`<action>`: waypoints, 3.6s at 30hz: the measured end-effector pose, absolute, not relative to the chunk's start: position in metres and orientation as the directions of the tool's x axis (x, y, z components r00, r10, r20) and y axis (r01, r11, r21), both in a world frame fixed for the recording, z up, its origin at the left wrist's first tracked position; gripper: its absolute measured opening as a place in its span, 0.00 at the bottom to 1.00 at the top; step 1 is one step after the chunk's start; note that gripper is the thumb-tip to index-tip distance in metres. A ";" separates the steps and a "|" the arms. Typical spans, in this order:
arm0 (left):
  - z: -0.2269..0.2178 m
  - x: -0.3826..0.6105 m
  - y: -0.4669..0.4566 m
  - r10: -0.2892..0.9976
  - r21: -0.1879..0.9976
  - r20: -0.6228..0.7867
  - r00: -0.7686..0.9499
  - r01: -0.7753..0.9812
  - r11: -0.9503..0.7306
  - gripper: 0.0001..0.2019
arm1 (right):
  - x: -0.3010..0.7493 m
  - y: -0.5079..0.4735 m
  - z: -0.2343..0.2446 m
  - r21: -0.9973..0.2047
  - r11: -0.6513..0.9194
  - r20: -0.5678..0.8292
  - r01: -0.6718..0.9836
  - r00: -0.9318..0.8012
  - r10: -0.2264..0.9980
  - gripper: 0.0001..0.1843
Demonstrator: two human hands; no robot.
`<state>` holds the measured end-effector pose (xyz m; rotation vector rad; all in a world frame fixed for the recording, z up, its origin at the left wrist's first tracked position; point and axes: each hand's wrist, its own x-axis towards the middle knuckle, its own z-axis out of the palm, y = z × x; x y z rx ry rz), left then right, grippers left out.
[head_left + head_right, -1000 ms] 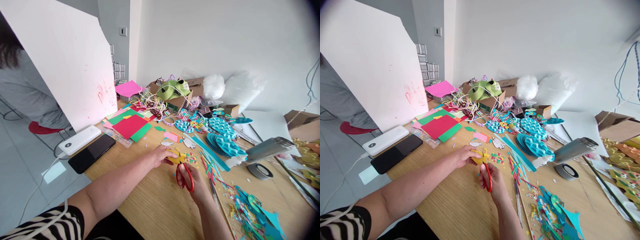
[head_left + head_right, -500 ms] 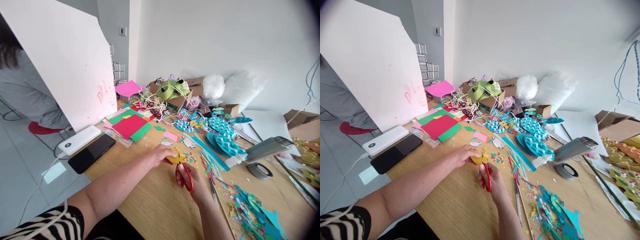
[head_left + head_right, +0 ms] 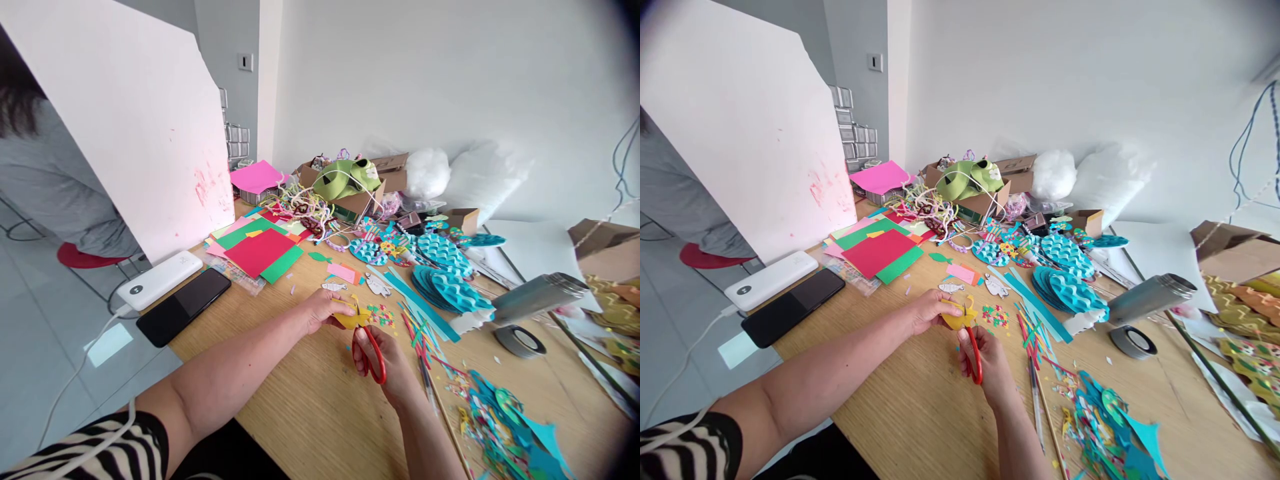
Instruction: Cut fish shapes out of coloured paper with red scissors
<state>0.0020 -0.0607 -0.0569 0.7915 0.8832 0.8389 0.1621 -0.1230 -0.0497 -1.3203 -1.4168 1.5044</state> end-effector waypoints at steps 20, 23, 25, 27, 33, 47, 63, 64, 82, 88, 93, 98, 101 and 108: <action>-0.057 0.002 -0.061 0.855 0.848 -0.345 0.386 -0.262 0.461 0.24 | 0.162 -0.123 -0.049 -0.969 -0.175 -0.216 0.174 -0.253 0.943 0.28; -0.057 0.001 -0.060 0.853 0.850 -0.347 0.390 -0.253 0.461 0.24 | 0.162 -0.122 -0.049 -0.968 -0.170 -0.214 0.182 -0.259 0.942 0.28; -0.056 0.001 -0.061 0.853 0.850 -0.345 0.392 -0.254 0.461 0.24 | 0.163 -0.122 -0.049 -0.967 -0.168 -0.214 0.193 -0.254 0.943 0.28; -0.056 0.001 -0.061 0.853 0.849 -0.344 0.392 -0.257 0.461 0.24 | 0.163 -0.122 -0.049 -0.966 -0.166 -0.213 0.198 -0.246 0.946 0.28; -0.057 0.001 -0.060 0.851 0.848 -0.345 0.395 -0.259 0.463 0.24 | 0.160 -0.124 -0.045 -0.965 -0.180 -0.223 0.191 -0.237 0.946 0.29; -0.060 0.001 -0.059 0.856 0.837 -0.332 0.395 -0.294 0.461 0.22 | 0.160 -0.123 -0.046 -0.965 -0.173 -0.215 0.197 -0.214 0.953 0.29; -0.059 0.000 -0.059 0.859 0.847 -0.333 0.388 -0.277 0.453 0.22 | 0.162 -0.123 -0.049 -0.967 -0.193 -0.230 0.166 -0.246 0.942 0.28; -0.060 0.000 -0.059 0.859 0.846 -0.331 0.390 -0.281 0.453 0.22 | 0.162 -0.123 -0.049 -0.967 -0.195 -0.231 0.165 -0.245 0.942 0.28; -0.058 -0.001 -0.060 0.835 0.829 -0.334 0.438 -0.285 0.481 0.20 | 0.161 -0.124 -0.046 -0.963 -0.177 -0.222 0.203 -0.229 0.948 0.30; -0.058 -0.001 -0.060 0.833 0.824 -0.328 0.446 -0.295 0.483 0.21 | 0.160 -0.123 -0.046 -0.961 -0.173 -0.220 0.217 -0.217 0.951 0.30; -0.059 -0.001 -0.060 0.830 0.815 -0.320 0.457 -0.313 0.487 0.24 | 0.161 -0.123 -0.048 -0.959 -0.185 -0.229 0.216 -0.195 0.954 0.31; -0.060 0.000 -0.062 0.828 0.803 -0.325 0.457 -0.329 0.497 0.23 | 0.159 -0.123 -0.047 -0.959 -0.194 -0.233 0.209 -0.185 0.955 0.31; -0.061 0.001 -0.062 0.827 0.794 -0.325 0.458 -0.343 0.502 0.22 | 0.158 -0.123 -0.045 -0.957 -0.190 -0.231 0.217 -0.181 0.956 0.31; -0.059 0.001 -0.063 0.832 0.793 -0.308 0.462 -0.358 0.492 0.21 | 0.158 -0.123 -0.043 -0.959 -0.188 -0.227 0.213 -0.177 0.958 0.31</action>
